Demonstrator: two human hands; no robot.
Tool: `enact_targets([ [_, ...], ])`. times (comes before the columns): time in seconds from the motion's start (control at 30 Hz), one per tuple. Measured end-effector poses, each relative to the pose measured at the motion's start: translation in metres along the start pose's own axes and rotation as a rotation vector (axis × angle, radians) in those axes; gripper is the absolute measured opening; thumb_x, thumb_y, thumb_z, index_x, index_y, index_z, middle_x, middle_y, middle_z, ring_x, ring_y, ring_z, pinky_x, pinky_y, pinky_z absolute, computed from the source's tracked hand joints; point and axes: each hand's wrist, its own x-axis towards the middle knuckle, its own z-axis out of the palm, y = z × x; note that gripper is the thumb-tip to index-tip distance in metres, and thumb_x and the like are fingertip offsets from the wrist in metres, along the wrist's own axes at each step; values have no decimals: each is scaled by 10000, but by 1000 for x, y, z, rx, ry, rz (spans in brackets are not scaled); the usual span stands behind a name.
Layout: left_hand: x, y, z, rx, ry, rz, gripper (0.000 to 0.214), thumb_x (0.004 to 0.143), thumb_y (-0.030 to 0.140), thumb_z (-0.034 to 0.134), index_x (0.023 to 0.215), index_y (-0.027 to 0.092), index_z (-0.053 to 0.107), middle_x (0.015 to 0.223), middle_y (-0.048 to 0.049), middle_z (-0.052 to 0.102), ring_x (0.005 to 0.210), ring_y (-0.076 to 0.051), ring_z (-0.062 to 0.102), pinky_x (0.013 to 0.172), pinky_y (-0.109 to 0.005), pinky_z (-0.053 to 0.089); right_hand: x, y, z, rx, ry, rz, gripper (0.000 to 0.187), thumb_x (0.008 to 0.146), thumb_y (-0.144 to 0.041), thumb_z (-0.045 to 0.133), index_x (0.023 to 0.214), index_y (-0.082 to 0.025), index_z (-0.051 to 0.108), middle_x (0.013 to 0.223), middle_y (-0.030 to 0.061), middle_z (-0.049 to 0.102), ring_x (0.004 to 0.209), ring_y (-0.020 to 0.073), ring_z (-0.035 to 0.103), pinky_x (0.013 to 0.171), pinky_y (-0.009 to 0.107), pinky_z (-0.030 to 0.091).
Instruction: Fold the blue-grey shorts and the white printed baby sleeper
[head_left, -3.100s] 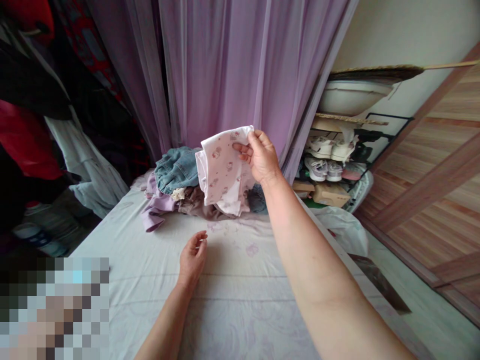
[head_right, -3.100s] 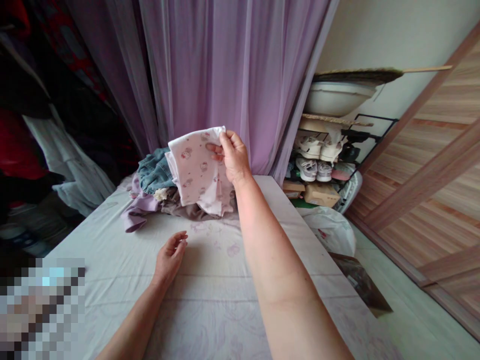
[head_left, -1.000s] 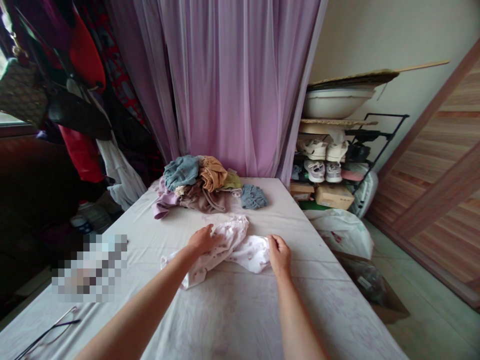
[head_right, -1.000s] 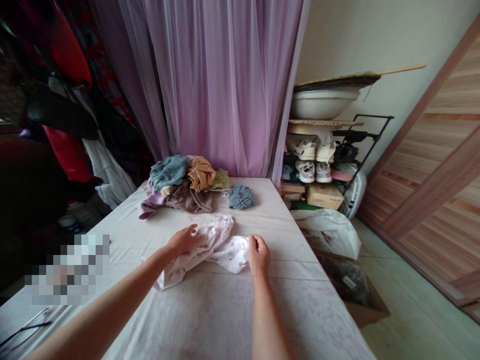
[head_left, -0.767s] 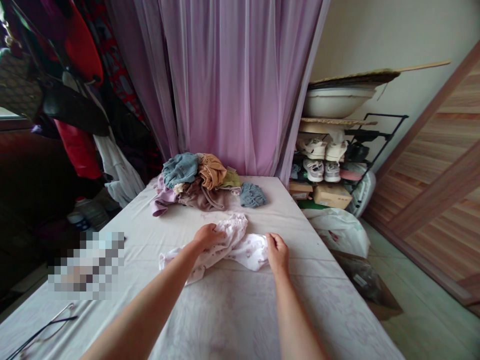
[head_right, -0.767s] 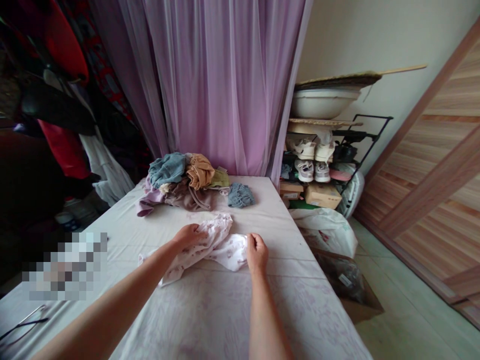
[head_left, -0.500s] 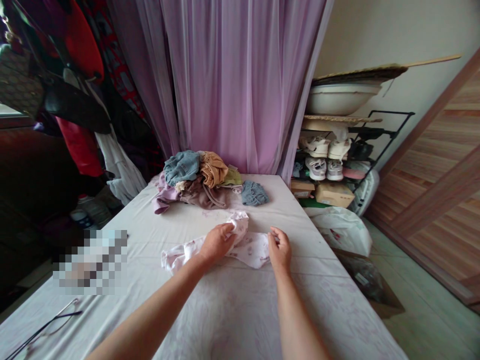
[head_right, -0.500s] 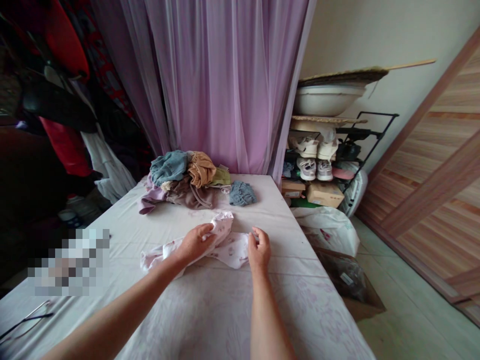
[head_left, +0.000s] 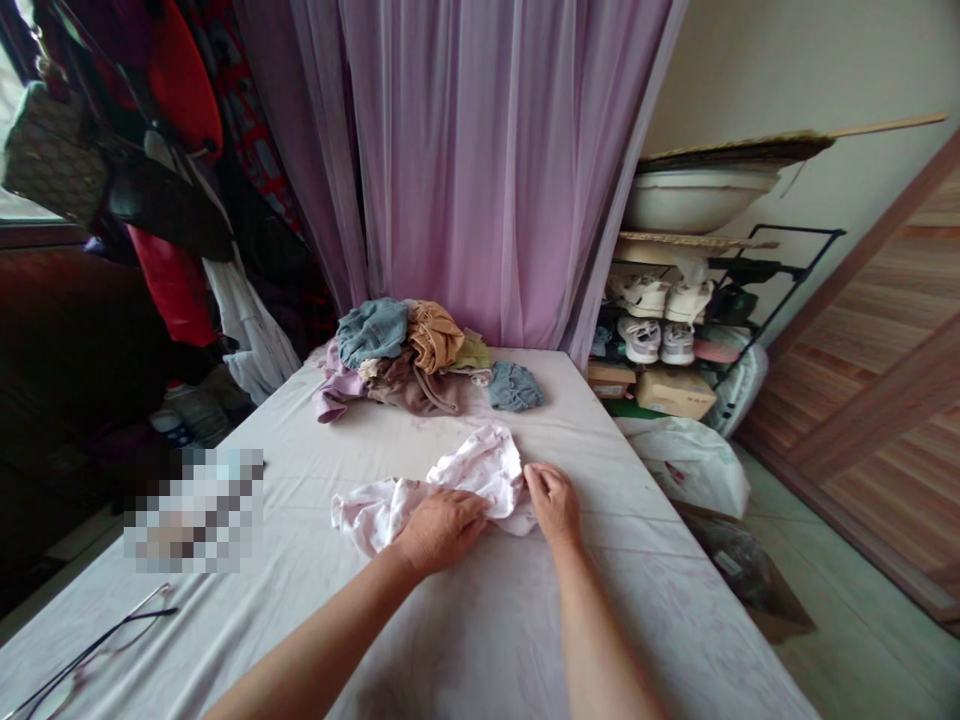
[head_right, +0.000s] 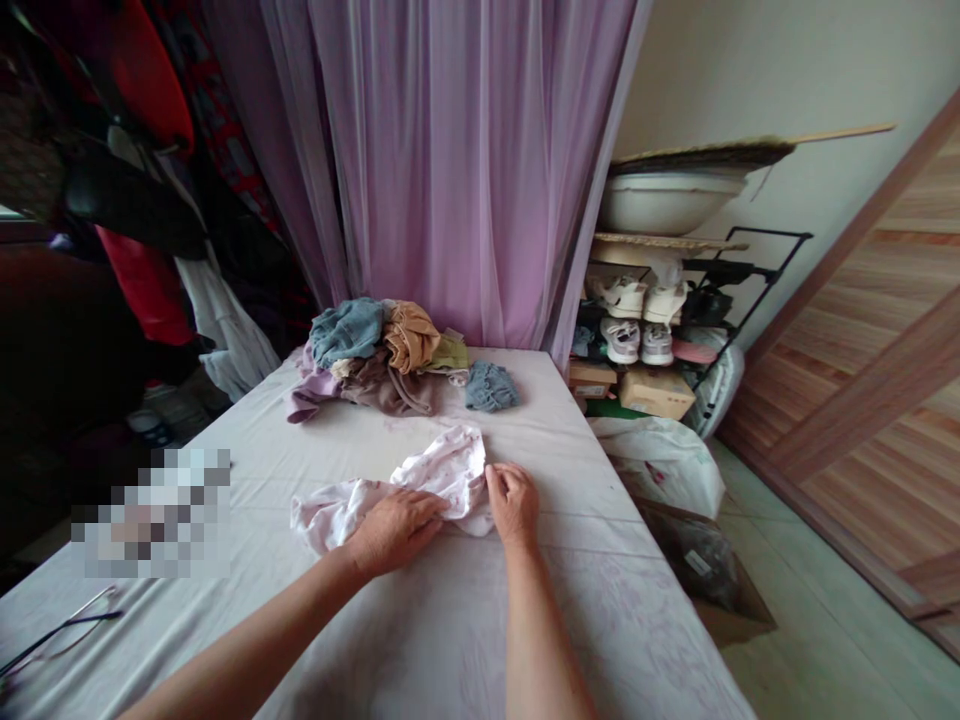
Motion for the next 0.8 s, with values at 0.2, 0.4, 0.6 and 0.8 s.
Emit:
enact_targets([
  [0.2, 0, -24, -1, -206, 73, -213, 352, 970, 378, 384, 1032, 223, 694, 1009, -40, 744, 943, -196, 675, 834, -273, 486, 22, 6, -4, 0, 105, 295, 450, 772, -557, 493, 830, -182, 734, 865, 120, 753, 831, 268, 667, 782, 357, 497],
  [0.4, 27, -43, -13, -278, 72, -378, 336, 947, 380, 424, 1050, 212, 696, 863, -29, 749, 760, -171, 679, 691, -239, 473, 87, 29, 10, -80, 8, 344, 274, 714, -379, 548, 832, -219, 736, 818, 67, 743, 765, 236, 652, 705, 326, 469],
  [0.6, 91, -58, -33, -79, 102, -348, 247, 877, 268, 537, 1058, 239, 703, 956, -24, 750, 799, -170, 682, 747, -248, 474, 130, 55, 41, -180, 25, 243, 408, 697, -277, 592, 1094, -250, 687, 838, 22, 731, 640, 174, 598, 623, 284, 408],
  [0.8, 166, -84, -20, -60, 150, -414, 220, 860, 253, 588, 1068, 224, 655, 1046, -31, 720, 911, -182, 673, 824, -264, 474, 141, 69, 60, -318, -96, 185, 424, 740, -325, 661, 1155, -247, 636, 897, 23, 725, 749, 184, 636, 667, 280, 430],
])
